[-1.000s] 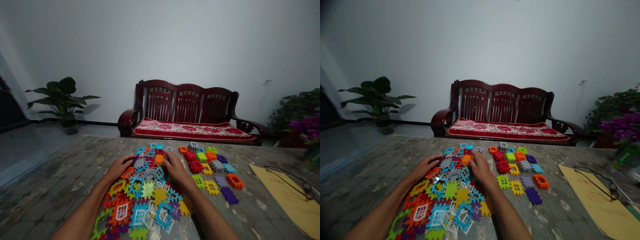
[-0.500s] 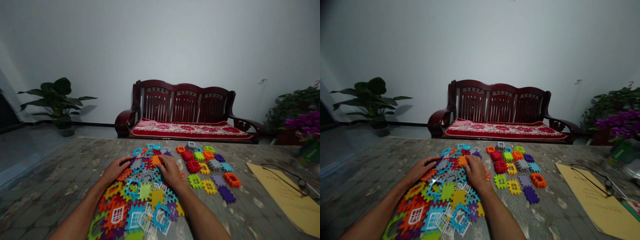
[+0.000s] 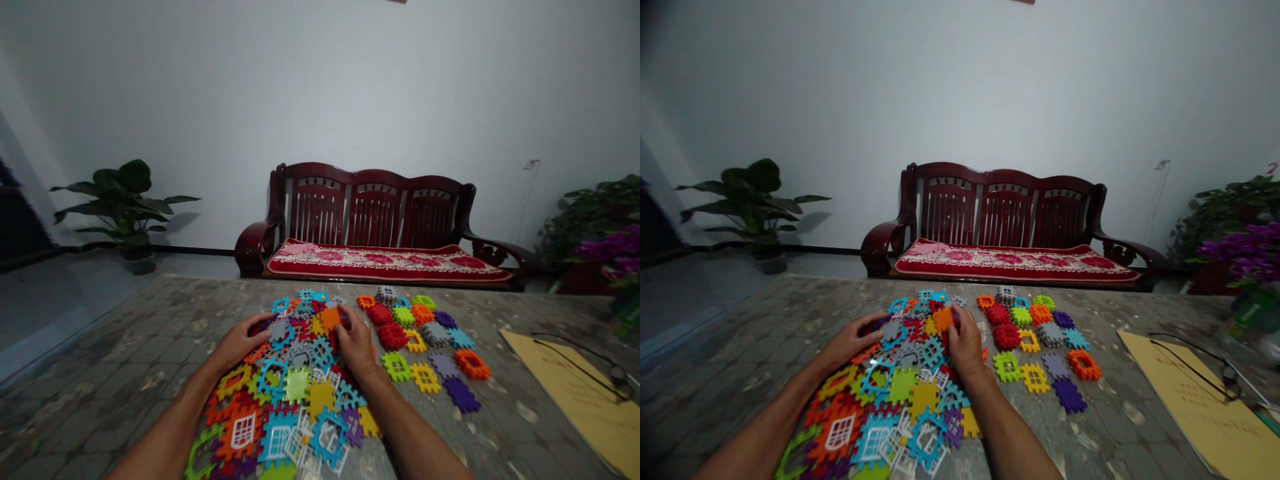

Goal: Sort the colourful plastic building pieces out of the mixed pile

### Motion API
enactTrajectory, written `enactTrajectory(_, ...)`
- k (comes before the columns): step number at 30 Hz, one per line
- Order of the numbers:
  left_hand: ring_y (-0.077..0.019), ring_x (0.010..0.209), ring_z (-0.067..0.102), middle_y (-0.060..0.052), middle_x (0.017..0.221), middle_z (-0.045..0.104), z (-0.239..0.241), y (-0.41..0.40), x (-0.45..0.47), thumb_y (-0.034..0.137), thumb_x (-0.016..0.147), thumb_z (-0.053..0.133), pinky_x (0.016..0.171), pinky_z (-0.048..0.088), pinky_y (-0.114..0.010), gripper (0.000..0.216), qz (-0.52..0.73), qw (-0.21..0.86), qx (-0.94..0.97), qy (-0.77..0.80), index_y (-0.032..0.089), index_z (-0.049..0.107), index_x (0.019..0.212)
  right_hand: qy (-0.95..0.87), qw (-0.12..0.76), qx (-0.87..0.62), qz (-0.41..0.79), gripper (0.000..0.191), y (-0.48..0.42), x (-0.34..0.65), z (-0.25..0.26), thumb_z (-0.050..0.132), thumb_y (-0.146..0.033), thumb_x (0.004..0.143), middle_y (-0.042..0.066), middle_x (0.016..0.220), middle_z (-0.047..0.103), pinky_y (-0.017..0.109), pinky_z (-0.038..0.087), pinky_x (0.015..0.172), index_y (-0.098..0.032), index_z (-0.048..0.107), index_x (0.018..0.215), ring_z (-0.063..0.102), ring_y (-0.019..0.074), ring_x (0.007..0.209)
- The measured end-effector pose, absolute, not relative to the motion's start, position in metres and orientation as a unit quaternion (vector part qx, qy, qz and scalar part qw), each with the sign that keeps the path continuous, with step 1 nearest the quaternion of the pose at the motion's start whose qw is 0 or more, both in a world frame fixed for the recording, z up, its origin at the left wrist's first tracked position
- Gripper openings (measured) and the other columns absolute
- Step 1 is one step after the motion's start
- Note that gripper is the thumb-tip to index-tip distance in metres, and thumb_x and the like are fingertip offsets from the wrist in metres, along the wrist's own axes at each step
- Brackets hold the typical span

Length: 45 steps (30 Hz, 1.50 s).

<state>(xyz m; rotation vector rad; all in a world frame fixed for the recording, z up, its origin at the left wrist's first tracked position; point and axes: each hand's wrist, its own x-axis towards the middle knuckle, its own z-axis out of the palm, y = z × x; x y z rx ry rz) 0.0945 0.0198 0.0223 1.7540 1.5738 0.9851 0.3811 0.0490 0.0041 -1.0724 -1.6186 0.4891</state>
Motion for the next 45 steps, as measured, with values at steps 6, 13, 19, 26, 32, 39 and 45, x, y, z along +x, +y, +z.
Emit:
enactTrajectory(6,-0.0276,0.105,0.067,-0.007,0.115,0.073,0.018,0.025,0.092,0.052,0.074,0.06,0.095,0.049,-0.039,0.053,0.39,0.276,0.641,0.601,0.019,0.071,0.114,-0.658,0.542,-0.474,0.22,0.044,0.053,0.382,0.0,0.05,-0.016,0.076,0.007,0.115,0.068,0.04,0.049,0.097,-0.022,0.061,0.118,0.063,0.0213,0.104)
enactTrajectory(13,-0.0269,0.097,0.069,-0.007,0.105,0.076,0.013,0.03,0.089,0.058,0.072,0.056,0.088,0.053,-0.037,0.054,0.409,0.263,0.614,0.622,0.019,0.074,0.106,-0.661,0.547,-0.467,0.214,0.035,0.051,0.383,0.002,0.049,-0.02,0.08,0.005,0.11,0.069,0.037,0.047,0.098,-0.022,0.064,0.111,0.062,0.0205,0.105)
enactTrajectory(19,-0.0255,0.086,0.07,-0.006,0.094,0.078,0.015,0.029,0.089,0.052,0.073,0.053,0.081,0.054,-0.035,0.046,0.423,0.224,0.591,0.649,0.019,0.075,0.097,-0.66,0.547,-0.47,0.211,0.027,0.046,0.383,0.008,0.048,-0.022,0.081,0.005,0.101,0.068,0.033,0.049,0.091,-0.021,0.063,0.103,0.062,0.0201,0.098)
enactTrajectory(26,-0.0247,0.075,0.07,-0.004,0.078,0.077,0.021,0.026,0.092,0.048,0.071,0.054,0.068,0.055,-0.032,0.04,0.453,0.215,0.539,0.676,0.018,0.072,0.091,-0.654,0.548,-0.477,0.211,0.02,0.042,0.382,0.013,0.047,-0.024,0.084,0.004,0.095,0.067,0.032,0.048,0.086,-0.023,0.061,0.099,0.061,0.0193,0.092)
enactTrajectory(32,-0.0243,0.069,0.07,-0.004,0.073,0.077,0.021,0.027,0.093,0.048,0.069,0.055,0.061,0.054,-0.03,0.042,0.443,0.244,0.521,0.687,0.018,0.071,0.092,-0.651,0.549,-0.48,0.211,0.016,0.041,0.382,0.015,0.047,-0.026,0.086,0.003,0.092,0.067,0.031,0.048,0.083,-0.023,0.06,0.096,0.062,0.0193,0.09)
enactTrajectory(39,-0.0229,0.076,0.071,-0.003,0.087,0.078,0.018,0.029,0.088,0.027,0.061,0.055,0.067,0.055,-0.029,0.038,0.422,0.217,0.549,0.688,0.02,0.074,0.094,-0.644,0.557,-0.476,0.22,0.018,0.043,0.382,0.013,0.046,-0.028,0.087,0.004,0.093,0.067,0.031,0.048,0.085,-0.022,0.059,0.097,0.062,0.0195,0.092)
enactTrajectory(45,-0.0219,0.076,0.072,-0.003,0.091,0.078,0.017,0.028,0.088,0.018,0.058,0.053,0.068,0.056,-0.029,0.043,0.424,0.224,0.547,0.686,0.02,0.074,0.095,-0.643,0.552,-0.481,0.224,0.022,0.046,0.381,0.01,0.045,-0.027,0.085,0.006,0.097,0.067,0.033,0.048,0.088,-0.021,0.061,0.1,0.062,0.0207,0.095)
